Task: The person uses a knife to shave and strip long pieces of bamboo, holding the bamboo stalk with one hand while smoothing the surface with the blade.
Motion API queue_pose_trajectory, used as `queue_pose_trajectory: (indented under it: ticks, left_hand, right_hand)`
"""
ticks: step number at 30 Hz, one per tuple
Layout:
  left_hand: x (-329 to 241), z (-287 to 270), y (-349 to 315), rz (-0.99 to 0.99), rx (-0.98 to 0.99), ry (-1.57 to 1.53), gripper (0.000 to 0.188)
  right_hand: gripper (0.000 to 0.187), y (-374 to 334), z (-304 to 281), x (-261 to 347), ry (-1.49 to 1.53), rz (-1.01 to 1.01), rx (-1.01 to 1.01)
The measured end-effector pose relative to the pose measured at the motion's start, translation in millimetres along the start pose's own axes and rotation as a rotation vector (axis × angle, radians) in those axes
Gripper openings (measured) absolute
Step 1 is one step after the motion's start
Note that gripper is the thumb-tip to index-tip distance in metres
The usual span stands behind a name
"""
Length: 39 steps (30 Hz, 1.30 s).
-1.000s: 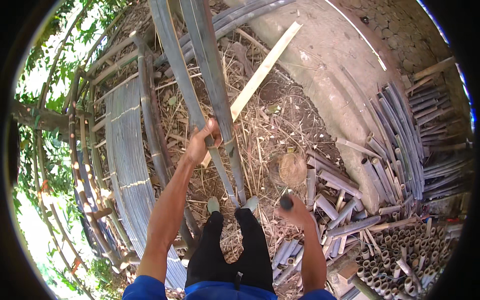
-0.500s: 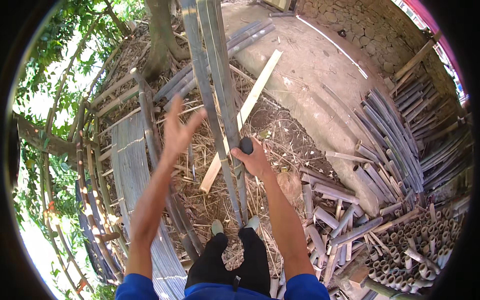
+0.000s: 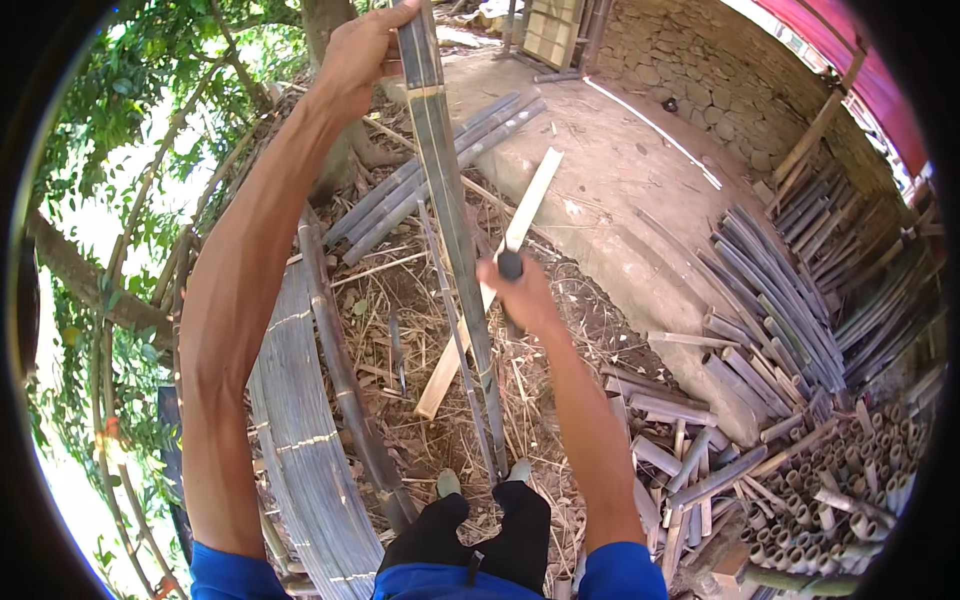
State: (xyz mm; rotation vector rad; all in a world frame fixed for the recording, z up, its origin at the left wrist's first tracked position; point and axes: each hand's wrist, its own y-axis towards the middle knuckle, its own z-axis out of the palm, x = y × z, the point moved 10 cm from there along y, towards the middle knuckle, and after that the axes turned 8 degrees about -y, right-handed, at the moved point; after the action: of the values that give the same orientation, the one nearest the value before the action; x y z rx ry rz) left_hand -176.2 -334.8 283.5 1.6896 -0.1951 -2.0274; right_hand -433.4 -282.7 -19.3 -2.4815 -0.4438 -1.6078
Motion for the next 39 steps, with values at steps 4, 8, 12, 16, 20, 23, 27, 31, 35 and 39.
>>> queue_pose_trajectory:
  ticks: [4,8,12,16,20,23,27,31,35,39]
  left_hand:
    - [-29,-5,-2,0.087,-0.073,0.049,0.025]
    - [-32,22,-5,0.115,0.093,-0.120,0.020]
    - [-32,20,-17,0.048,0.093,-0.232,0.020]
    - [-28,-19,-9,0.100,-0.018,-0.298,0.019]
    - [-41,-48,-36,0.123,-0.140,-0.352,0.020]
    - [-53,-64,-64,0.215,-0.163,-0.375,0.023]
    - [-44,-135,-96,0.338,-0.311,-0.396,0.025]
    - [-62,-354,-172,0.376,-0.553,-0.320,0.026]
    - [-68,-240,-131,0.243,-0.634,-0.233,0.022]
    - [-79,-125,-96,0.220,-0.334,0.291,0.078]
  right_hand:
    - [0.037,34,-33,175,0.274,-0.194,-0.074]
    - [0.035,70,-57,263,0.208,-0.292,-0.133]
    - [0.041,69,-59,288,0.012,-0.385,-0.290]
    - [0.040,69,-29,301,0.092,-0.527,-0.188]
    - [0.037,66,-1,311,0.065,-0.621,-0.054]
    - [0.028,62,20,327,0.150,-0.761,0.010]
    - [0.028,60,20,306,0.219,-0.633,0.035]
    - [0.039,71,-73,262,0.124,-0.514,-0.142]
    - [0.041,75,-22,277,0.071,-0.513,-0.094]
    - [0.020,54,54,333,0.137,-0.724,0.025]
